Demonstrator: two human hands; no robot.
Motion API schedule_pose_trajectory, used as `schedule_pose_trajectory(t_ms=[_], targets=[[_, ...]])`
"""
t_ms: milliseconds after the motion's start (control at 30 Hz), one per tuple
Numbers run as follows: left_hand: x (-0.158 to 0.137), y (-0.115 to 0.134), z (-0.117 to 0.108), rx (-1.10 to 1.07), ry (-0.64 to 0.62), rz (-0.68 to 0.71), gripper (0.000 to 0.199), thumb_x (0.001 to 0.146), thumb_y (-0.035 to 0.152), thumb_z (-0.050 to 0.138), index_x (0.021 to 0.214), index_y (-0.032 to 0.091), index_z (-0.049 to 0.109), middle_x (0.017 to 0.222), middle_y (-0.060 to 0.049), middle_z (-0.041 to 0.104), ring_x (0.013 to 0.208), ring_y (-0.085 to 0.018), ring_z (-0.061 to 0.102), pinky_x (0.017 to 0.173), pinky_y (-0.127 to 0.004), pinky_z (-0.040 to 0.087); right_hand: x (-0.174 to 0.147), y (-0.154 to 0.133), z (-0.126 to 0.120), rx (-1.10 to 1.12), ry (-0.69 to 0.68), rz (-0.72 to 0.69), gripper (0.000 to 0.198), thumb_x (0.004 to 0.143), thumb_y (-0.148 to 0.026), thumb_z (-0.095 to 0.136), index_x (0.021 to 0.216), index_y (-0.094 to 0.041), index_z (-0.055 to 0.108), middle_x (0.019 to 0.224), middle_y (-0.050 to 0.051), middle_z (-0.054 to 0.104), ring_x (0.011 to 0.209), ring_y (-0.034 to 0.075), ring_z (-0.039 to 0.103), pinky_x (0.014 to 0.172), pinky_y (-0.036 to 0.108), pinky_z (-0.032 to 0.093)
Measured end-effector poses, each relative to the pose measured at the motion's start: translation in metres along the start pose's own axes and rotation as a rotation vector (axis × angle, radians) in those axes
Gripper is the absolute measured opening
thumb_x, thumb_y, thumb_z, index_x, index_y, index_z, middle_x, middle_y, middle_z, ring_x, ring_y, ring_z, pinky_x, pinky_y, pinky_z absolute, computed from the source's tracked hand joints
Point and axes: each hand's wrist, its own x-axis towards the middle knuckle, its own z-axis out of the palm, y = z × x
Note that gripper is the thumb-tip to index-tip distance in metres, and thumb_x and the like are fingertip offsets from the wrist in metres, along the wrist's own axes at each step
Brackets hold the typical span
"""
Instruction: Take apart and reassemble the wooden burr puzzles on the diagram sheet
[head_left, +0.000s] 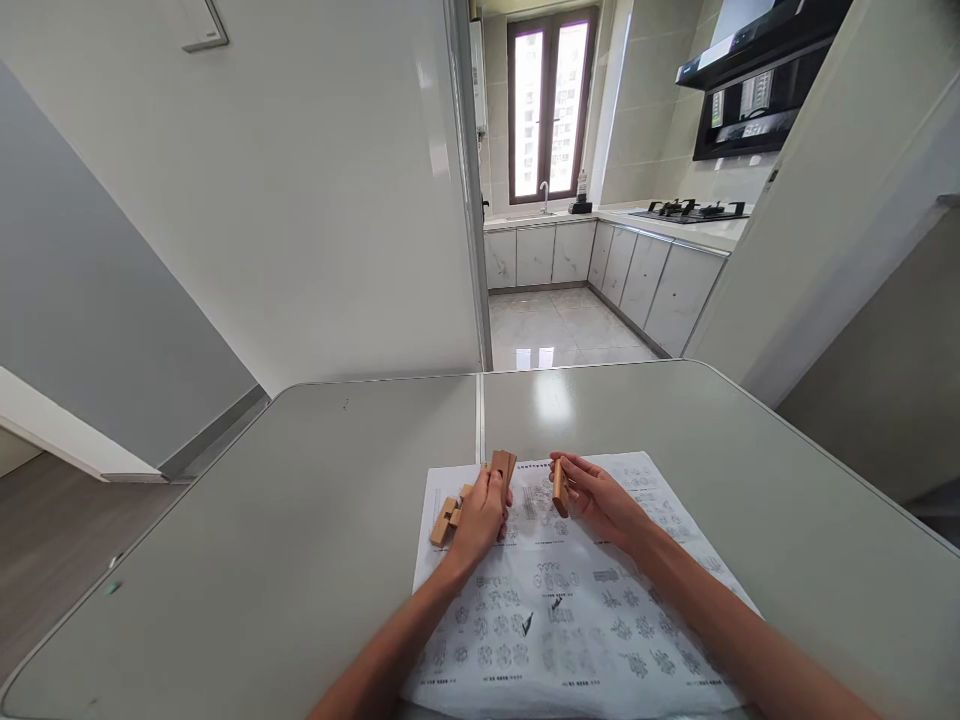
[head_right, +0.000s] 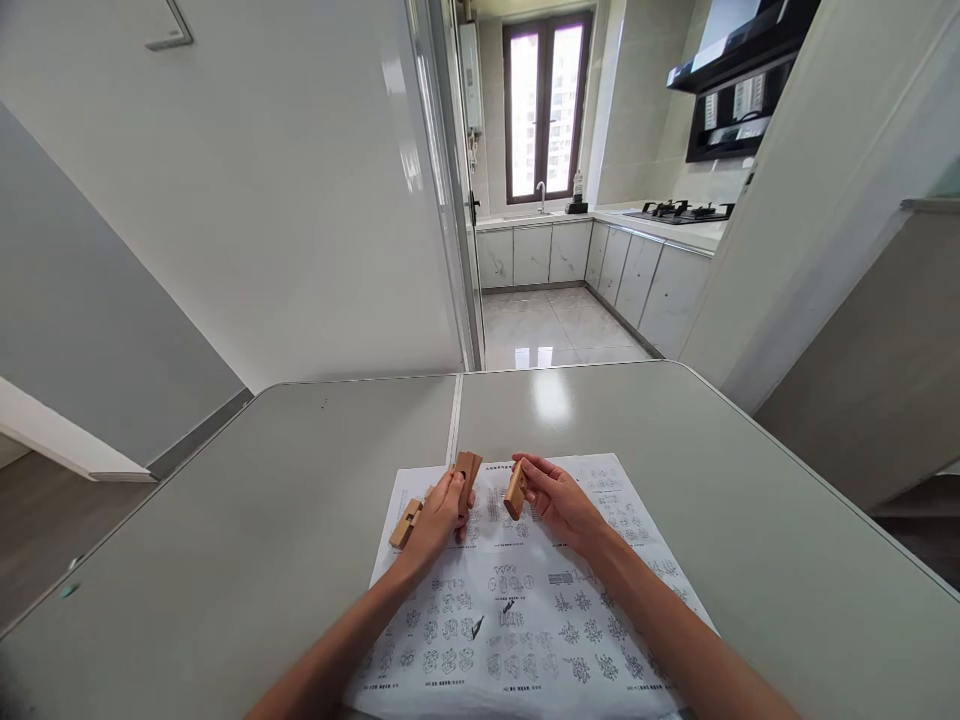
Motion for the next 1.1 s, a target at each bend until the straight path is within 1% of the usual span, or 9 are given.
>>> schedule_pose_trajectory(t_ms=[167, 333, 433, 500, 567, 700, 800, 933, 1100], targets=[[0.003, 0.006, -0.008, -0.053, 0.029, 0.011, 0.042, 0.094, 0.064, 0.045, 0.087, 0.022, 0.046, 0.079, 0.002, 0.054, 0.050, -0.009, 0.044, 0.045, -0.021, 0.044, -0.002, -0.001, 0.002, -0.009, 0.002, 0.010, 0.031, 0.081, -0.040, 0.087, 0.104, -0.021, 0.078, 0.088, 0.001, 0.068, 0.066, 0.010, 0.056, 0.063, 0.021, 0.054], [-0.005, 0.017, -0.005, -0.087, -0.065, -0.025, 0.045, 0.095, 0.065, 0.044, 0.085, 0.021, 0.047, 0.066, 0.005, 0.046, 0.049, -0.009, 0.041, 0.047, -0.021, 0.039, -0.005, -0.002, 0.004, -0.024, 0.011, 0.012, 0.032, 0.080, -0.042, 0.087, 0.104, -0.022, 0.078, 0.091, 0.001, 0.069, 0.068, 0.011, 0.059, 0.067, 0.024, 0.055], [-0.010, 0.020, -0.002, -0.080, -0.145, -0.006, 0.049, 0.096, 0.068, 0.041, 0.084, 0.021, 0.050, 0.064, 0.004, 0.047, 0.050, -0.011, 0.041, 0.048, -0.022, 0.038, -0.005, -0.002, 0.004, -0.076, 0.018, 0.000, 0.039, 0.077, -0.042, 0.089, 0.109, -0.023, 0.078, 0.093, 0.002, 0.071, 0.074, 0.014, 0.062, 0.070, 0.026, 0.056], [-0.013, 0.021, -0.002, -0.002, -0.197, 0.040, 0.050, 0.098, 0.068, 0.037, 0.087, 0.021, 0.053, 0.064, 0.004, 0.049, 0.050, -0.012, 0.043, 0.049, -0.024, 0.038, -0.004, -0.002, 0.005, -0.092, 0.025, -0.007, 0.040, 0.076, -0.042, 0.089, 0.110, -0.023, 0.078, 0.095, 0.003, 0.071, 0.079, 0.015, 0.065, 0.073, 0.026, 0.057], [-0.016, 0.023, -0.004, 0.150, -0.216, 0.138, 0.048, 0.100, 0.064, 0.037, 0.092, 0.022, 0.058, 0.067, 0.002, 0.055, 0.053, -0.014, 0.047, 0.055, -0.026, 0.040, -0.004, -0.001, 0.004, -0.083, 0.029, -0.012, 0.038, 0.077, -0.043, 0.089, 0.108, -0.023, 0.079, 0.097, 0.003, 0.072, 0.083, 0.016, 0.066, 0.076, 0.026, 0.057], [-0.021, 0.025, -0.010, 0.457, -0.203, 0.340, 0.037, 0.103, 0.053, 0.042, 0.107, 0.023, 0.064, 0.087, -0.003, 0.069, 0.072, -0.020, 0.061, 0.068, -0.028, 0.042, -0.001, 0.001, 0.001, -0.070, 0.057, -0.032, 0.037, 0.077, -0.045, 0.089, 0.107, -0.024, 0.079, 0.098, 0.003, 0.073, 0.087, 0.017, 0.067, 0.077, 0.026, 0.058], [-0.021, 0.022, -0.013, 0.570, -0.192, 0.362, 0.034, 0.104, 0.049, 0.043, 0.111, 0.023, 0.063, 0.091, -0.006, 0.072, 0.076, -0.023, 0.064, 0.068, -0.029, 0.042, 0.001, 0.002, -0.003, -0.081, 0.076, -0.056, 0.040, 0.075, -0.047, 0.090, 0.108, -0.025, 0.079, 0.100, 0.003, 0.074, 0.091, 0.018, 0.068, 0.078, 0.027, 0.059], [-0.018, 0.014, -0.013, 0.631, -0.160, 0.392, 0.028, 0.102, 0.045, 0.048, 0.110, 0.023, 0.062, 0.097, -0.008, 0.074, 0.083, -0.026, 0.068, 0.070, -0.030, 0.043, 0.002, 0.003, -0.004, -0.066, 0.062, -0.058, 0.041, 0.074, -0.045, 0.091, 0.107, -0.025, 0.079, 0.100, 0.003, 0.074, 0.089, 0.017, 0.069, 0.077, 0.026, 0.059], [-0.017, 0.006, -0.011, 0.719, -0.126, 0.420, 0.025, 0.096, 0.048, 0.059, 0.102, 0.023, 0.063, 0.089, -0.007, 0.074, 0.076, -0.027, 0.068, 0.067, -0.031, 0.041, 0.001, 0.003, -0.003, -0.061, 0.070, -0.041, 0.038, 0.074, -0.044, 0.091, 0.105, -0.024, 0.079, 0.098, 0.003, 0.073, 0.083, 0.015, 0.067, 0.072, 0.024, 0.058]])
